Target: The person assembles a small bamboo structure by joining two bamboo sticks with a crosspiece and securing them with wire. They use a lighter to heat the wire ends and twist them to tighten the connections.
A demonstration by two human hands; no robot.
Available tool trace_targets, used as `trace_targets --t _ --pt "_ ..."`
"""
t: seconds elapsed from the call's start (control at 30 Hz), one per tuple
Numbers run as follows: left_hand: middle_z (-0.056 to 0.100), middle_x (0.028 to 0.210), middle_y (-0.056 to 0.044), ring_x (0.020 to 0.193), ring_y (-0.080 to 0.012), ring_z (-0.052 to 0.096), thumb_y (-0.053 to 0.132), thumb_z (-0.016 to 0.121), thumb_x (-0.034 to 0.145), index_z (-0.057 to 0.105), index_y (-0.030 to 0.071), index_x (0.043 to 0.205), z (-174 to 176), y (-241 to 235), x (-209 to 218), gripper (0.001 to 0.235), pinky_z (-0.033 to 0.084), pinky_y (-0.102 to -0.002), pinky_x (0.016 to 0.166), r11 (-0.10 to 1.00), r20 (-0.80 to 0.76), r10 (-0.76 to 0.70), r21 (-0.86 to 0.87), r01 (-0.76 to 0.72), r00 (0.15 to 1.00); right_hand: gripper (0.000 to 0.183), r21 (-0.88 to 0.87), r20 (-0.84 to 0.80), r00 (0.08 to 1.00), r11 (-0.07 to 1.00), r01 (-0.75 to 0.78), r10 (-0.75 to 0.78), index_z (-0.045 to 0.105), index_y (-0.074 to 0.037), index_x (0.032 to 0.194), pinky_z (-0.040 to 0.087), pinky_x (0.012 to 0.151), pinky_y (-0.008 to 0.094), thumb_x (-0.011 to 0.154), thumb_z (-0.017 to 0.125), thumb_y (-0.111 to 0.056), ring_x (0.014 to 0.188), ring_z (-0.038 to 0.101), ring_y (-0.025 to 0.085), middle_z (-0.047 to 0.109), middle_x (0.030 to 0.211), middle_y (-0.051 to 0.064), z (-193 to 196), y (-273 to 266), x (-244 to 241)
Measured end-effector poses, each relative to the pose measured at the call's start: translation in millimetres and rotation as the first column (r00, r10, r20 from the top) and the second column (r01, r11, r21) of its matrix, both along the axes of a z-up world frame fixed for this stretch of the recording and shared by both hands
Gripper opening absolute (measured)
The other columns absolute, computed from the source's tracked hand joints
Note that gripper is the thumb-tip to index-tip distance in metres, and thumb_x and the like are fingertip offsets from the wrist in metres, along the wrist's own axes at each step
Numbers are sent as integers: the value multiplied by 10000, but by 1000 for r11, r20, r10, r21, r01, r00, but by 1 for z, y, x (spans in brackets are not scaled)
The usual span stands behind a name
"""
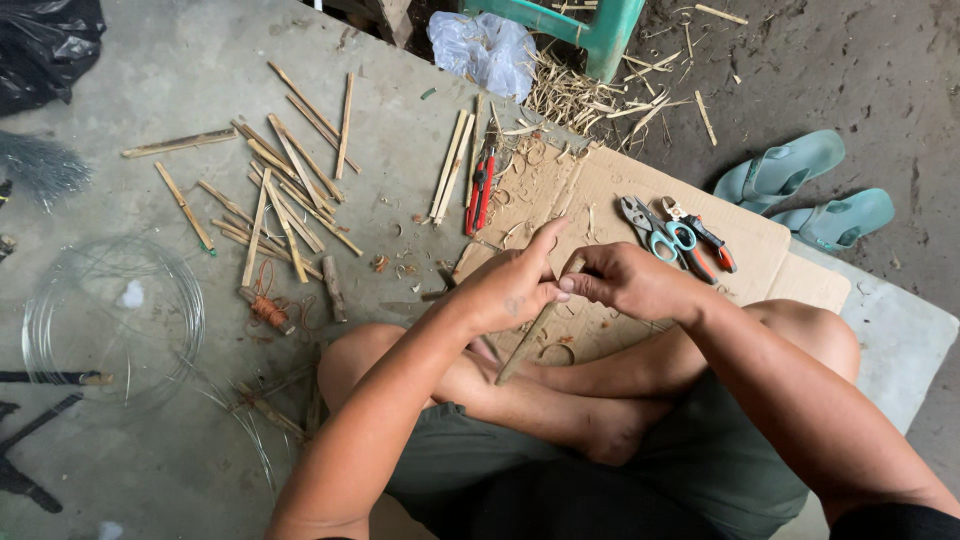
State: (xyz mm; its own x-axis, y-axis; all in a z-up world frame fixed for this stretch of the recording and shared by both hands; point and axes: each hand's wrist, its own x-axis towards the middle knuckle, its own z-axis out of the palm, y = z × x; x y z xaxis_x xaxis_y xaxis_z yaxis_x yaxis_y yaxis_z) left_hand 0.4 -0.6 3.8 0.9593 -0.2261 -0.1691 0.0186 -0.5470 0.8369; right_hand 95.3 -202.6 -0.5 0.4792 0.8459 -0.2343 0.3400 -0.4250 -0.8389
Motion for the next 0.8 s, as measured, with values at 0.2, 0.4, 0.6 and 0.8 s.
trace_targets --t 0.2,0.4,0.6,0.8 --pt "728 861 -182 790 -355 695 184 726 896 365 59 1552 6 -4 -3 760 526 -454 738 995 302 43 69 -67 952 276 114 -40 990 984 140 -136 717 -26 945 417 511 283 980 663 -293 586 468 59 568 608 -17 -14 -6 -3" --pt "713 1025 -90 920 -321 720 262 678 1038 605 117 1140 -7 -31 -47 191 565 -424 820 873 710 349 -8 -488 612 269 156 -281 937 953 260 -210 680 -25 982 361 479 268 1004 631 -289 543 417 62 502 601 -32 -12 -18 12" --pt "744 1018 -60 725 -134 656 287 593 1010 673 89 1200 -40 -30 -32 285 530 -291 642 579 -423 247 -657 -483 872 261 170 -162 972 965 200 -173 693 -38 962 424 519 252 985 635 -291 596 494 47 565 639 -35 -8 -11 -2" --pt "713 964 -41 649 -86 583 238 709 956 701 32 1152 -58 -23 -36 284 462 -250 560 379 -494 144 -773 -509 857 266 139 -209 967 974 180 -148 700 -18 907 431 517 262 980 646 -268 583 509 58 597 633 -16 -10 -9 -1"
